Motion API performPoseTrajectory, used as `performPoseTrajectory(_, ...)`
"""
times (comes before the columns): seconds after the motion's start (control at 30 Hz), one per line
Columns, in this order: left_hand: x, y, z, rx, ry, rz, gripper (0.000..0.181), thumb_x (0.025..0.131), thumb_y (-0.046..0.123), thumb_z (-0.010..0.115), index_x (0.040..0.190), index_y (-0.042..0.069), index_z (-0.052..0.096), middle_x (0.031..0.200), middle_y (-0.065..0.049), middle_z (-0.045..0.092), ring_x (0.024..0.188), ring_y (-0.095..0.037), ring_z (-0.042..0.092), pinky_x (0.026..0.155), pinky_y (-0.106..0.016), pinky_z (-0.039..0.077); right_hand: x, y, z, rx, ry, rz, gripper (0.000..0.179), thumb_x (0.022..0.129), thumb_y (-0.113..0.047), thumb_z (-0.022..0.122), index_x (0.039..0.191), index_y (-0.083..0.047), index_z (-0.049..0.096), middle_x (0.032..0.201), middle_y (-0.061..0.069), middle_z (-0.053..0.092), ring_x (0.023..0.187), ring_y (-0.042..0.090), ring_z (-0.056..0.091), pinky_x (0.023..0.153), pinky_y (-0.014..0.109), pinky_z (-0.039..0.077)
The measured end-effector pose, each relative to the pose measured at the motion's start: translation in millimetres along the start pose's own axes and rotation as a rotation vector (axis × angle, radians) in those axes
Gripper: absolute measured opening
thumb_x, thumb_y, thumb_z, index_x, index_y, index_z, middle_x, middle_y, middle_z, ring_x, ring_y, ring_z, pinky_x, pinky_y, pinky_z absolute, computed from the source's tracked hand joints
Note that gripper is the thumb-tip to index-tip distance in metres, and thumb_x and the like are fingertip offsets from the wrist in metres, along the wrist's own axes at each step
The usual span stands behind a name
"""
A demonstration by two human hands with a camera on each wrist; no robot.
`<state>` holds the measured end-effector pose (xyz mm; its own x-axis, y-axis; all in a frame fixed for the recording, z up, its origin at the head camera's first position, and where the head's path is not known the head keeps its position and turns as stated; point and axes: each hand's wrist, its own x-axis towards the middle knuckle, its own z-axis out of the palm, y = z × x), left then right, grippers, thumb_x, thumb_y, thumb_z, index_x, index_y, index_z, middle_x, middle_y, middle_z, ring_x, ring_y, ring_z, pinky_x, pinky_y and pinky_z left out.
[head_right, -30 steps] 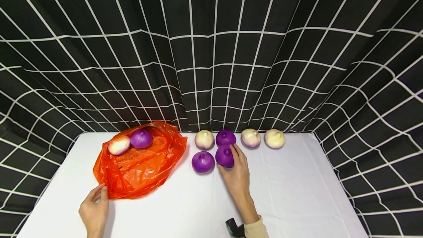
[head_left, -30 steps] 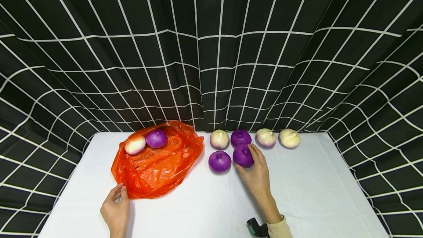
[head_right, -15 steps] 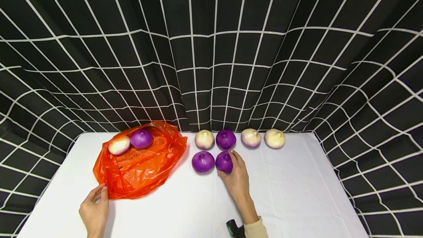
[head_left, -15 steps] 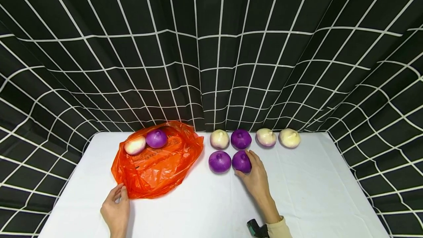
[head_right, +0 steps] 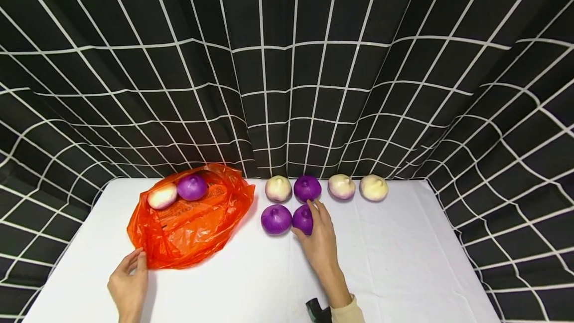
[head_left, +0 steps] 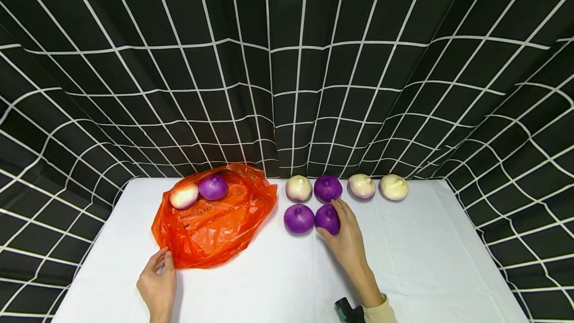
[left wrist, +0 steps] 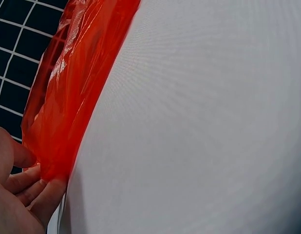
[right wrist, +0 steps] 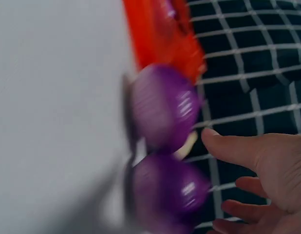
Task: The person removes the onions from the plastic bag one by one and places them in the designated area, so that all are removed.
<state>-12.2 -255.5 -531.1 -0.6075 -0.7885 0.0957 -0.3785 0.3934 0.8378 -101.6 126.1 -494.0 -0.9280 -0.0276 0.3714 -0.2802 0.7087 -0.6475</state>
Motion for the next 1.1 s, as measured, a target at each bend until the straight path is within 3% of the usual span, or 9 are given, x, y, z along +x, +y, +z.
performPoseTrajectory(0.23, 0.1, 1.9, -1.5, 0.020, 0.000, -0.004, 0.025, 0.093, 0.008, 0.058, 0.111, -0.005, 0.070, 0.100, -0.025, 0.070, 0.065, 0.025, 0.034, 0.079, -0.032, 0.037, 9.9, -43.4, -8.4, 0.079, 0.023, -0.095, 0.072, 0.071, -0.009, 0.087, 0.135, 0.001, 0.054, 0.143, 0.018, 0.049, 0.132, 0.034, 0.045, 0.108, 0.044, 0.034)
performPoseTrajectory(0.43, 1.7, 0.0, -2.2, 0.024, 0.006, 0.009, 0.024, 0.093, 0.007, 0.058, 0.111, -0.005, 0.070, 0.100, -0.025, 0.071, 0.064, 0.026, 0.034, 0.077, -0.029, 0.037, 25.9, -73.1, 6.6, 0.159, -0.033, -0.136, 0.072, 0.074, -0.012, 0.086, 0.136, 0.001, 0.053, 0.143, 0.015, 0.050, 0.132, 0.032, 0.047, 0.107, 0.044, 0.037)
performPoseTrajectory(0.63, 4.9, 0.2, -2.2, 0.021, 0.023, 0.017, 0.023, 0.093, 0.007, 0.059, 0.109, -0.004, 0.071, 0.099, -0.025, 0.071, 0.064, 0.025, 0.036, 0.074, -0.027, 0.038, 39.1, -101.3, 42.4, 0.321, -0.134, -0.147, 0.065, 0.079, -0.014, 0.082, 0.136, 0.000, 0.053, 0.138, 0.015, 0.054, 0.119, 0.031, 0.058, 0.098, 0.040, 0.047)
performPoseTrajectory(0.73, 5.2, 1.6, -1.2, 0.027, 0.019, 0.008, 0.023, 0.093, 0.007, 0.058, 0.109, -0.004, 0.070, 0.099, -0.024, 0.071, 0.064, 0.022, 0.037, 0.074, -0.028, 0.038, 39.3, -116.0, 61.1, 0.368, -0.204, -0.134, 0.065, 0.082, -0.017, 0.080, 0.138, 0.000, 0.051, 0.140, 0.016, 0.052, 0.121, 0.031, 0.057, 0.100, 0.040, 0.046)
performPoseTrajectory(1.0, 0.9, 3.7, 1.2, 0.029, -0.012, -0.016, 0.024, 0.093, 0.005, 0.058, 0.111, -0.005, 0.069, 0.101, -0.025, 0.071, 0.068, 0.016, 0.042, 0.082, -0.040, 0.042, 44.6, -152.5, 104.5, 0.371, -0.314, -0.094, 0.072, 0.085, -0.024, 0.078, 0.143, 0.000, 0.044, 0.147, 0.015, 0.045, 0.124, 0.029, 0.053, 0.104, 0.040, 0.042)
performPoseTrajectory(1.1, 2.2, 2.7, -2.1, 0.030, 0.000, -0.013, 0.023, 0.093, 0.005, 0.058, 0.110, -0.006, 0.069, 0.101, -0.026, 0.070, 0.066, 0.021, 0.038, 0.082, -0.039, 0.042, 52.3, -161.2, 128.1, 0.398, -0.360, -0.008, 0.070, 0.085, -0.026, 0.077, 0.141, 0.001, 0.045, 0.143, 0.017, 0.049, 0.123, 0.032, 0.053, 0.104, 0.042, 0.042)
